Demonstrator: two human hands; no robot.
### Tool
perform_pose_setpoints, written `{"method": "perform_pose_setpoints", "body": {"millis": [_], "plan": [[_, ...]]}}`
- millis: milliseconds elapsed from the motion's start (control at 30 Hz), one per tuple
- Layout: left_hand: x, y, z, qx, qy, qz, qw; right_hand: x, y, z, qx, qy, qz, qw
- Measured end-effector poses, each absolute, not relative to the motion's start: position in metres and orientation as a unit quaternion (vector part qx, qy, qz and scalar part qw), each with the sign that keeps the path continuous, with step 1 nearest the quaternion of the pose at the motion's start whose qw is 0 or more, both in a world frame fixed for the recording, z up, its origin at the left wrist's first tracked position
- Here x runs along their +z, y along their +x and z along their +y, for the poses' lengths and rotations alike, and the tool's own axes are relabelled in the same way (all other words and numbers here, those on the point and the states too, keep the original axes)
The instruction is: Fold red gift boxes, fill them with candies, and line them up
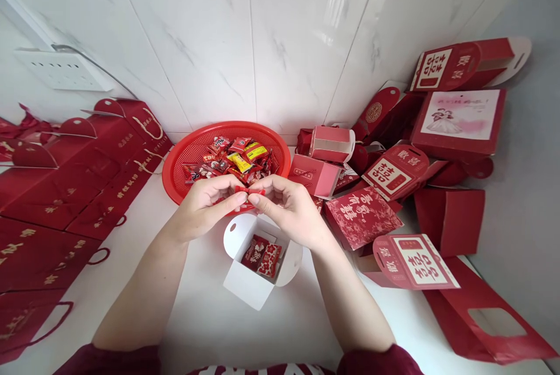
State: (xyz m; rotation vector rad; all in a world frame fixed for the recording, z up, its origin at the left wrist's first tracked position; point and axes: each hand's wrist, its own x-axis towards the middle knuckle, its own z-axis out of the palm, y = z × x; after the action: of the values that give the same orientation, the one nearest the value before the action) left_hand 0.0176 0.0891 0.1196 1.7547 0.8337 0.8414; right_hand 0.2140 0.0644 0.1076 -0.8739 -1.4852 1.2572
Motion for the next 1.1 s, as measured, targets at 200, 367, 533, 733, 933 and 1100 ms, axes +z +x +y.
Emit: {"method": "perform_pose_setpoints", "body": {"millis": [200, 367, 533, 733, 933, 1100], "plan": [[0.124, 0.019, 0.087, 0.324, 0.767, 0.374, 0.409, 0.102, 0.22, 0.065, 0.489, -0.366, -0.649, 0.454], [0.125, 0.02, 0.087, 0.289, 0.777, 0.384, 0.406, 0.106, 0.226, 0.06, 0.407, -0.414, -0.698, 0.419], [0.132, 0.013, 0.086, 0.288, 0.786, 0.421, 0.348, 0.115, 0.23, 0.05, 0.29, -0.464, -0.78, 0.302], [0.141, 0.004, 0.083, 0.294, 0.793, 0.448, 0.291, 0.106, 0.223, 0.041, 0.209, -0.542, -0.808, 0.101], [0.148, -0.001, 0.073, 0.255, 0.801, 0.471, 0.269, 0.109, 0.238, 0.02, 0.158, -0.553, -0.799, 0.178], [0.127, -0.029, 0.066, 0.118, 0.829, 0.476, 0.269, 0.09, 0.265, -0.006, 0.198, -0.526, -0.766, 0.311]]}}
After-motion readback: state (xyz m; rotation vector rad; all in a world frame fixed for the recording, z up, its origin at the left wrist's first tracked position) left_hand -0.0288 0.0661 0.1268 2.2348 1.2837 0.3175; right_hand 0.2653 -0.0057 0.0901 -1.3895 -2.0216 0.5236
